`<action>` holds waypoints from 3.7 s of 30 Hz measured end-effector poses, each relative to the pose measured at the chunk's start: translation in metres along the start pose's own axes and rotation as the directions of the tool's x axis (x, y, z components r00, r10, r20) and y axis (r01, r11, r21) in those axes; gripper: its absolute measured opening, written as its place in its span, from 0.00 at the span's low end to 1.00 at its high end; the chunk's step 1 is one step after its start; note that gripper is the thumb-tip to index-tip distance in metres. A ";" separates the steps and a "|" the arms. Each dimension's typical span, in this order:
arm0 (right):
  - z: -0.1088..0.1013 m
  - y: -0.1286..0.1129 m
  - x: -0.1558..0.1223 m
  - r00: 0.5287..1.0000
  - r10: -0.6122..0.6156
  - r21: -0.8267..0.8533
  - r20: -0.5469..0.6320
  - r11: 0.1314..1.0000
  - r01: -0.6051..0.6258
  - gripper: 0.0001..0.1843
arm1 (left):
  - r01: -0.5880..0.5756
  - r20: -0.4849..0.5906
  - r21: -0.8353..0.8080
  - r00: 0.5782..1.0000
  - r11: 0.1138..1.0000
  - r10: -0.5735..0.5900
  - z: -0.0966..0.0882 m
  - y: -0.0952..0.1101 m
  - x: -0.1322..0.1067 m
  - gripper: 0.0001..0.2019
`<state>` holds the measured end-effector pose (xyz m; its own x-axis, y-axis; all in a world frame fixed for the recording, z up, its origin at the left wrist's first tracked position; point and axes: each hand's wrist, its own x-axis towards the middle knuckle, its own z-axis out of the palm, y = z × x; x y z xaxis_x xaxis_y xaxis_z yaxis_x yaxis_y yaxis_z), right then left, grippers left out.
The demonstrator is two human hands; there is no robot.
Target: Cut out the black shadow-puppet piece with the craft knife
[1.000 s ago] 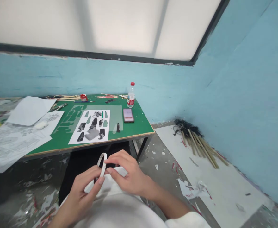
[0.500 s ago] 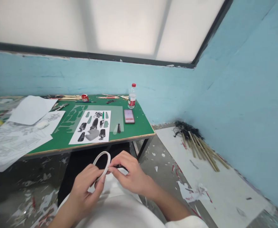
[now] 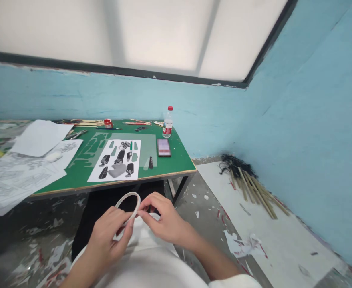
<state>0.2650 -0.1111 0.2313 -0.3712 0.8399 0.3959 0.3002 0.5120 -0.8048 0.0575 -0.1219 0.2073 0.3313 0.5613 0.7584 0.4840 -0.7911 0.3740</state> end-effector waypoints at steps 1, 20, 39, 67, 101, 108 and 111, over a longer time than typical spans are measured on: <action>0.000 0.000 0.000 1.000 0.006 0.003 0.003 1.000 -0.006 0.04 | -0.003 -0.007 0.009 1.000 1.000 0.003 0.001 -0.001 0.000 0.07; -0.005 0.014 0.003 0.959 0.275 0.249 0.067 0.926 -0.283 0.14 | 0.130 0.112 -0.015 0.985 0.991 -0.128 0.004 -0.012 -0.005 0.07; 0.001 0.030 0.013 0.887 0.379 0.616 0.266 0.640 -0.458 0.21 | 0.516 0.402 -0.194 0.818 0.834 -0.412 0.000 -0.019 -0.004 0.20; 0.010 0.026 0.010 0.991 0.110 -0.015 0.070 0.994 -0.109 0.08 | 0.213 0.124 0.003 0.970 0.977 -0.211 0.018 -0.024 -0.010 0.11; 0.009 0.026 0.001 0.955 -0.281 -0.298 0.100 0.907 0.298 0.07 | 0.240 0.150 -0.116 0.964 0.964 -0.222 0.010 -0.017 -0.001 0.19; 0.003 0.027 0.001 0.873 -0.482 -0.338 0.069 0.812 0.475 0.10 | 0.425 0.071 -0.072 0.905 0.902 -0.420 0.005 -0.033 -0.008 0.20; -0.003 0.027 -0.002 0.861 -0.504 -0.275 -0.064 0.839 0.470 0.12 | 0.527 -0.138 0.058 0.846 0.848 -0.516 -0.015 -0.064 -0.017 0.19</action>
<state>0.2762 -0.0981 0.2101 -0.4147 0.4771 0.7749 0.3187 0.8737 -0.3674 0.0089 -0.0840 0.1782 -0.0808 0.8491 0.5220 0.6323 -0.3612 0.6854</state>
